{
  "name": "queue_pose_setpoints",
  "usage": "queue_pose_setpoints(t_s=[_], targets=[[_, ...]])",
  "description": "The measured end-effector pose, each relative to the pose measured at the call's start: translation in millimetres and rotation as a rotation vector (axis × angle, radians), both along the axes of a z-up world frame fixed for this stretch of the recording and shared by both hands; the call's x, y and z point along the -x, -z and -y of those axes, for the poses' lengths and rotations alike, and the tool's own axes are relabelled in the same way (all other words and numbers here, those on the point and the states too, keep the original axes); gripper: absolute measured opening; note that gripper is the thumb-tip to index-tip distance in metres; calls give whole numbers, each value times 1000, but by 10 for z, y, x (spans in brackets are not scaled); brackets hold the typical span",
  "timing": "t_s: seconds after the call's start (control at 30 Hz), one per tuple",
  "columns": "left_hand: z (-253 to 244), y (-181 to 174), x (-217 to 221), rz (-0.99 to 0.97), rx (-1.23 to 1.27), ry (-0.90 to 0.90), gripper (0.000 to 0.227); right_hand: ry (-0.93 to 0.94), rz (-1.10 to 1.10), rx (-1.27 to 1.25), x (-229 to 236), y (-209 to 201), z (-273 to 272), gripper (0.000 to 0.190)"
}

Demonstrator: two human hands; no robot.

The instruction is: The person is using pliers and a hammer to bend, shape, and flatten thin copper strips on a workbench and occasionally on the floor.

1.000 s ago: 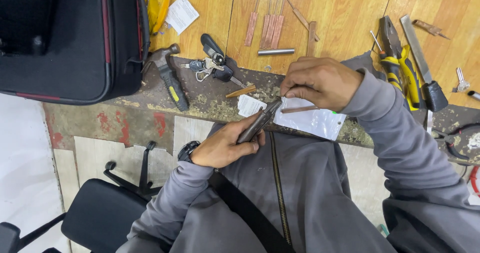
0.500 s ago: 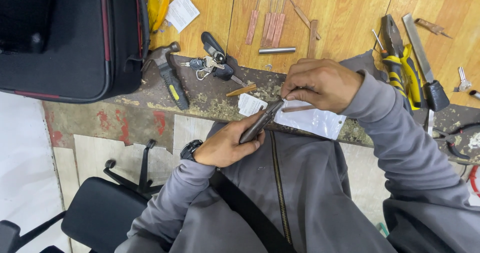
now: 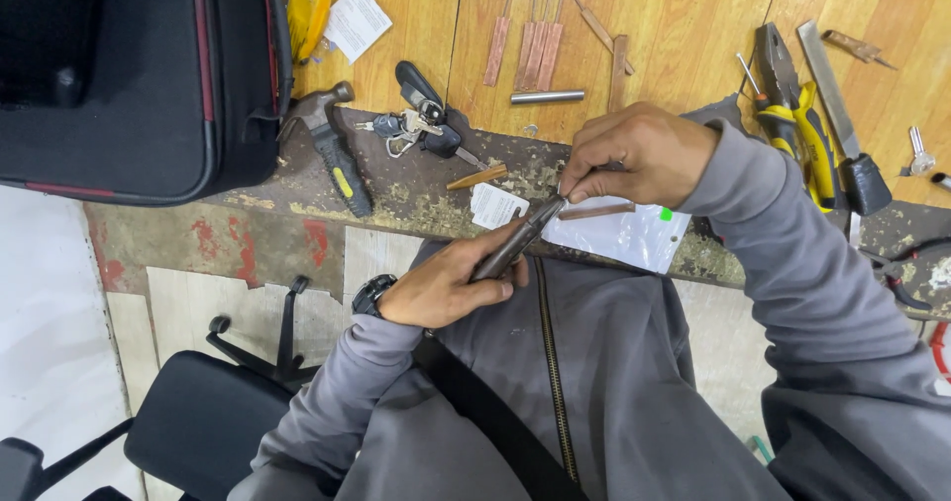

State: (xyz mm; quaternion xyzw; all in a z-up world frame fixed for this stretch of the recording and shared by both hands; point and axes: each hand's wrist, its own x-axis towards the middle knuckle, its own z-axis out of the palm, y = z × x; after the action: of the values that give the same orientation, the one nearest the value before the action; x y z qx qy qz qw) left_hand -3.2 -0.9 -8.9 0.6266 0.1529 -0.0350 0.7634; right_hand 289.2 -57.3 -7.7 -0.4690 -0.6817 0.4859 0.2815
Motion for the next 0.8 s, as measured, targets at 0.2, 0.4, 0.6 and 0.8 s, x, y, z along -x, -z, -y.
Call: queue_pose_setpoints(t_s=[0.2, 0.4, 0.6, 0.8], targets=[[21, 38, 16, -6, -36, 2, 71, -16, 16, 2, -11, 52, -37, 15], [91, 123, 33, -64, -56, -34, 69, 0, 13, 10, -4, 44, -11, 16], [104, 160, -33, -123, -147, -190, 71, 381, -244, 249, 147, 228, 368, 64], [174, 139, -459, -59, -284, -608, 68, 388, -96, 444, 1195, 503, 752, 85]])
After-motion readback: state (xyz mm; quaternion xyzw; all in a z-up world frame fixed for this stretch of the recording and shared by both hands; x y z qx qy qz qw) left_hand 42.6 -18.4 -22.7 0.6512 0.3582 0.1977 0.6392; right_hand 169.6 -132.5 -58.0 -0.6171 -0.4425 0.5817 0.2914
